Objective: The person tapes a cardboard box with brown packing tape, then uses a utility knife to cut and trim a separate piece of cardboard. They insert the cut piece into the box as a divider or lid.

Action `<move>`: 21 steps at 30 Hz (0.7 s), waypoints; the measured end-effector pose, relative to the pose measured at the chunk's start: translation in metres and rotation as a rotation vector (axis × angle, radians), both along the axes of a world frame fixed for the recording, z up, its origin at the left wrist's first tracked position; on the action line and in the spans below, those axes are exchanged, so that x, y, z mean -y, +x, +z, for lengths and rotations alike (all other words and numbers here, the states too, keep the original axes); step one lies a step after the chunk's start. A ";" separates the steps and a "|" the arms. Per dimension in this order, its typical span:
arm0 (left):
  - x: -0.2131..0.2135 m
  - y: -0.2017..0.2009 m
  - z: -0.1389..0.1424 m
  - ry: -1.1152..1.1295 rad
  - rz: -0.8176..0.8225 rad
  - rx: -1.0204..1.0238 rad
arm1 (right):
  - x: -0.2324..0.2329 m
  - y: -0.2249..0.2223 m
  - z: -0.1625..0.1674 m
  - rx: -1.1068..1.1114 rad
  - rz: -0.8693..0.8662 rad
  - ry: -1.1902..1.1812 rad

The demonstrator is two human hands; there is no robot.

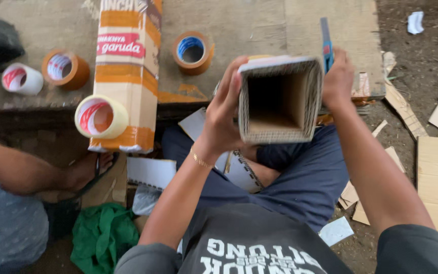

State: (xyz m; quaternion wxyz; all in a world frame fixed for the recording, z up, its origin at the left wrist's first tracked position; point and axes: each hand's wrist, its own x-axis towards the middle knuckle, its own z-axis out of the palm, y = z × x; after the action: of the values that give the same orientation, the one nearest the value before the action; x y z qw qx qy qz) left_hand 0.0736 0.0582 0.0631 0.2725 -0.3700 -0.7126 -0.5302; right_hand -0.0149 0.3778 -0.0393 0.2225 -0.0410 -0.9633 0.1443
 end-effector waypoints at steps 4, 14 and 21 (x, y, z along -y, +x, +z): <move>0.003 -0.009 0.011 -0.019 0.029 0.034 | 0.035 0.015 0.055 -0.223 0.290 -0.398; 0.001 0.001 0.030 -0.037 -0.012 0.107 | 0.109 0.077 0.176 -0.527 0.960 -0.526; 0.007 0.046 0.064 0.073 0.007 0.483 | 0.119 0.119 0.166 -0.365 0.897 -0.580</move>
State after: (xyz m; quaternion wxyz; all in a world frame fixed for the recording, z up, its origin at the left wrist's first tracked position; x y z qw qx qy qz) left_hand 0.1200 0.0515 0.1270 0.1092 -0.2198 -0.7386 -0.6279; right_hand 0.1040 0.2584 0.1271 0.2818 0.3386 -0.7534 0.4882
